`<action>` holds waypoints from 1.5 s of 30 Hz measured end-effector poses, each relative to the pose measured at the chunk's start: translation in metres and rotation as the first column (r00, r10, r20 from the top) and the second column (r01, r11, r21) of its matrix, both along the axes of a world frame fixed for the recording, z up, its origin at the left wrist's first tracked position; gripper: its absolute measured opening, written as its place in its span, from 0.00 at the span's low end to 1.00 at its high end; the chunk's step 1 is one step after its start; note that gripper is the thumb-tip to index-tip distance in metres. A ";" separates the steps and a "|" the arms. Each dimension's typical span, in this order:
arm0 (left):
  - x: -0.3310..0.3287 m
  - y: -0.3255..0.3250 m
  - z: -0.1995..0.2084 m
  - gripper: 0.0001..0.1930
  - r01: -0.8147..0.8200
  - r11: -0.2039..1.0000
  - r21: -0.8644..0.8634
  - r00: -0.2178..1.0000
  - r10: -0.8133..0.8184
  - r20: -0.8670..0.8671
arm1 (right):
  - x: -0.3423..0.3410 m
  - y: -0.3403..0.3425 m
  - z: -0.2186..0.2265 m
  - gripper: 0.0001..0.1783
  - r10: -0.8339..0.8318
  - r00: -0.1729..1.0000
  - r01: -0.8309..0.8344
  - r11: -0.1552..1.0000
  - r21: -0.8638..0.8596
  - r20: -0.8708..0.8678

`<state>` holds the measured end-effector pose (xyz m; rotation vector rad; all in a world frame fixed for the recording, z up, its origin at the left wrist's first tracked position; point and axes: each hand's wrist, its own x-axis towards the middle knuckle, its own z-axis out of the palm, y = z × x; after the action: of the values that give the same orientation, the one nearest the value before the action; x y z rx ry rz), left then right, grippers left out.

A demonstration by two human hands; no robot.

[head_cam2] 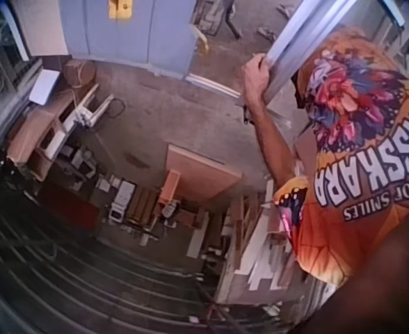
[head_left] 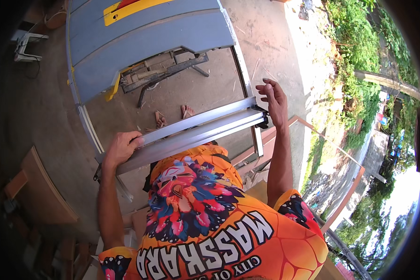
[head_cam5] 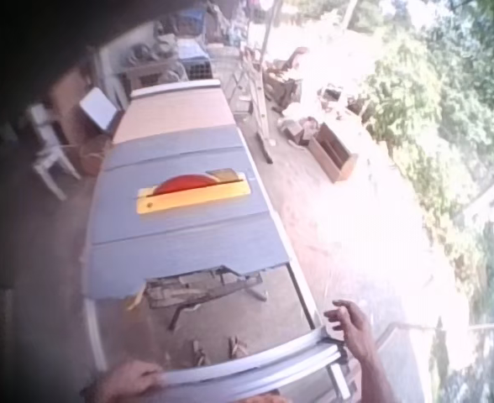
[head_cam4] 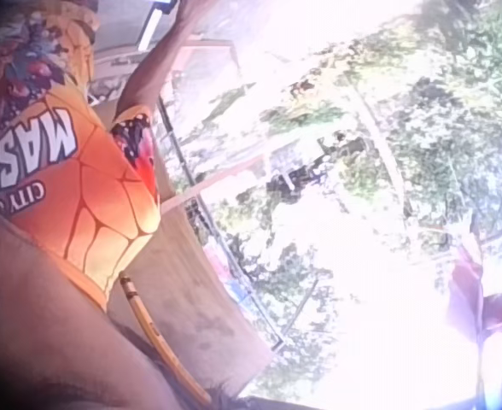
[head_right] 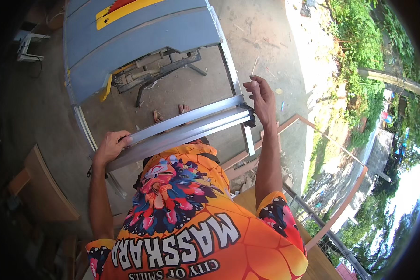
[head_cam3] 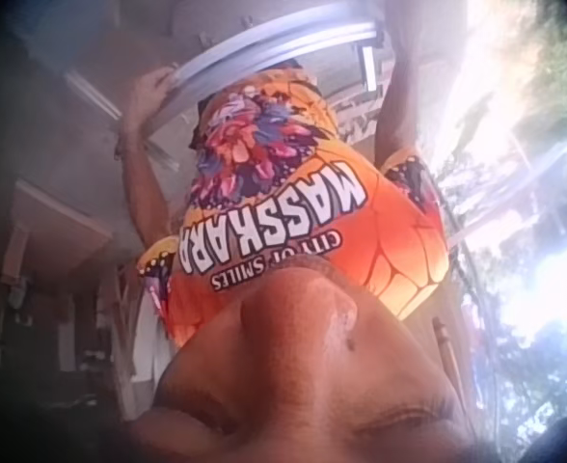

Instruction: The person adjusts the fence on a table saw, measures the distance from the blade using a tape measure, and marks a large sheet of plywood. They then walk to a drawer, retrieve a hex key, and return to the saw to make further adjustments.

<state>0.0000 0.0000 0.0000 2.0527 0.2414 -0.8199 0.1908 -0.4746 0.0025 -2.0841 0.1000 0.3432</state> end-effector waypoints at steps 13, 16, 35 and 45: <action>0.029 -0.001 0.023 0.13 -0.002 0.994 0.106 0.999 -0.003 0.047 | -0.007 0.009 -0.015 0.33 -0.203 0.971 0.221 0.963 0.152 -0.123; 0.021 -0.008 0.002 0.15 0.044 0.998 0.042 0.995 -0.040 -0.088 | -0.004 0.002 -0.019 0.32 -0.239 0.968 0.247 0.957 0.150 -0.071; -0.027 -0.045 0.024 0.43 0.274 0.884 0.378 0.923 -0.352 0.153 | -0.023 -0.009 -0.024 0.35 -0.208 0.969 0.221 0.971 0.096 -0.131; -0.062 -0.050 0.015 0.36 -0.077 0.883 0.463 0.902 -0.136 0.409 | -0.026 0.002 -0.016 0.43 -0.153 0.974 0.169 0.982 0.081 -0.168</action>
<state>-0.0616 -0.0505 0.0147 2.6428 0.1670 -0.3108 0.1647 -0.4728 -0.0136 -1.9377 0.3421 0.4092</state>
